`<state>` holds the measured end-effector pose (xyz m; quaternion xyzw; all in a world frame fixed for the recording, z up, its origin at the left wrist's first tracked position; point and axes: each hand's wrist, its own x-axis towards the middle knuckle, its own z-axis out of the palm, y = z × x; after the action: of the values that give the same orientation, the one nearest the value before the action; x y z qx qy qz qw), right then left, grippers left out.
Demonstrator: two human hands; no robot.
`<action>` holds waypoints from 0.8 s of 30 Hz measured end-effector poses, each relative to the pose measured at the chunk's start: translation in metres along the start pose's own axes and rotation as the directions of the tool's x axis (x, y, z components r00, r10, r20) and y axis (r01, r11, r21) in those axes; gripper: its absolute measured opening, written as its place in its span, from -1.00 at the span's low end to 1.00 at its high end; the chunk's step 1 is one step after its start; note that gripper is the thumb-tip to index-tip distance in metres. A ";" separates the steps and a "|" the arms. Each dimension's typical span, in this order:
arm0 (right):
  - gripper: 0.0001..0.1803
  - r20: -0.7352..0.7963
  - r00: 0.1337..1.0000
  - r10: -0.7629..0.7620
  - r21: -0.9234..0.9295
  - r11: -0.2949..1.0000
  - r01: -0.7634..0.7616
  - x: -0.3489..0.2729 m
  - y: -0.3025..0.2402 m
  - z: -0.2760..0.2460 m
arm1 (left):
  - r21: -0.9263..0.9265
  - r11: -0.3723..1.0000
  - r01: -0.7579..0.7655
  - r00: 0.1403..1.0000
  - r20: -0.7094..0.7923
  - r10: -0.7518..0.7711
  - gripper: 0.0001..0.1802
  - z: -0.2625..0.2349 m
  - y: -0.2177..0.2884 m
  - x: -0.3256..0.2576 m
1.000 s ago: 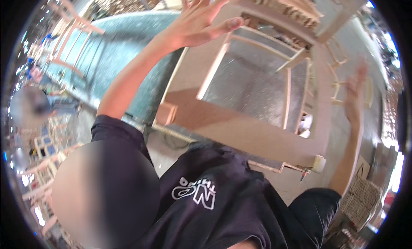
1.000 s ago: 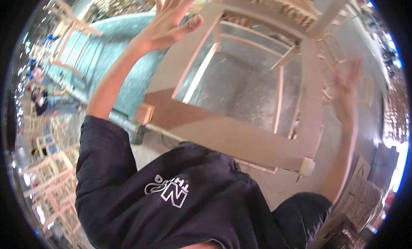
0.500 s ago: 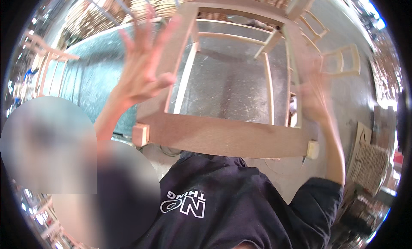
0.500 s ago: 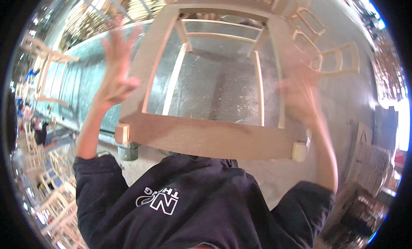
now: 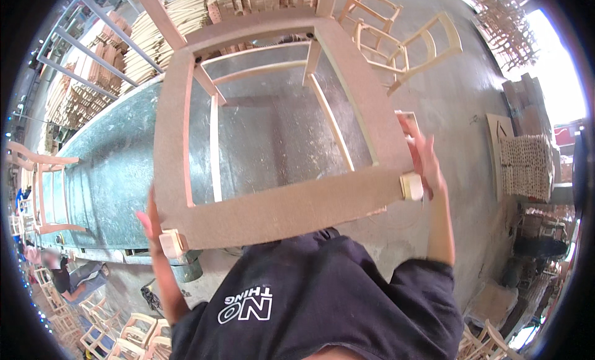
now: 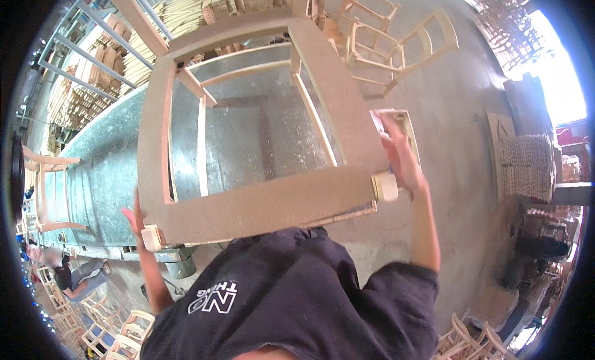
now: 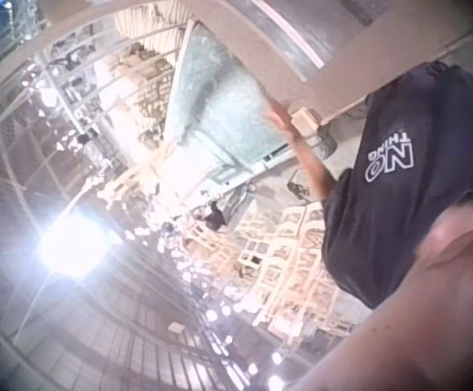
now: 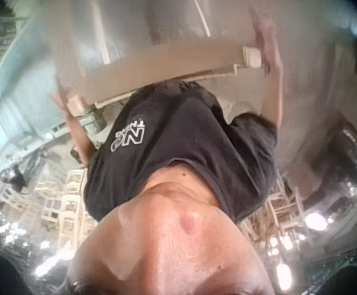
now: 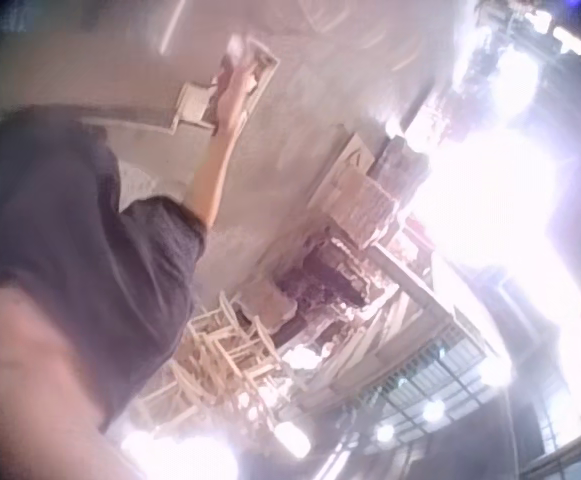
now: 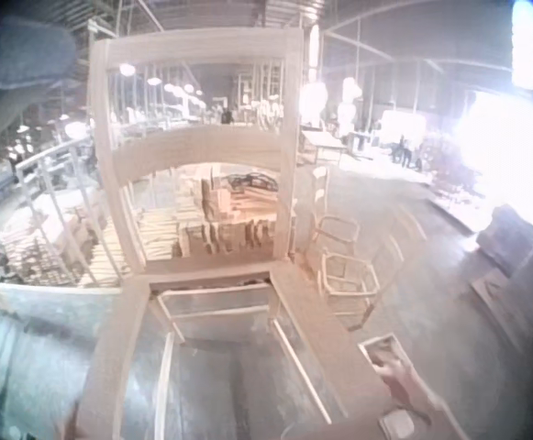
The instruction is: The person assembles wooden chair frames by picking up components, aligning legs and backrests, and inserting them into place. The person then uses a power sander to smooth the edges of the assembled chair frame.
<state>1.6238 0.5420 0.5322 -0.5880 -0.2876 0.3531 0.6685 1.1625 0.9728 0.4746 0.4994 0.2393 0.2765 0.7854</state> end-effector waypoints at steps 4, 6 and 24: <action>-0.13 -0.210 0.973 0.101 0.368 0.930 -0.017 -0.053 0.078 0.030 | 0.012 0.997 -0.075 0.918 -0.390 0.074 -0.16 -0.145 -0.179 -0.112; -0.11 -0.345 0.925 0.159 0.409 0.913 -0.004 -0.066 0.100 0.045 | -0.159 0.971 -0.178 0.947 -0.295 0.125 -0.23 -0.069 -0.148 -0.085; 0.03 -0.472 0.860 0.194 0.385 0.923 0.003 -0.048 0.112 0.062 | 0.085 0.986 -0.142 0.952 -0.261 0.159 -0.17 -0.049 -0.157 -0.086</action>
<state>1.5307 0.5458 0.4320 -0.5354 -0.0018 0.2695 0.8005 1.0981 0.8926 0.3201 0.4998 0.3132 0.3924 0.7058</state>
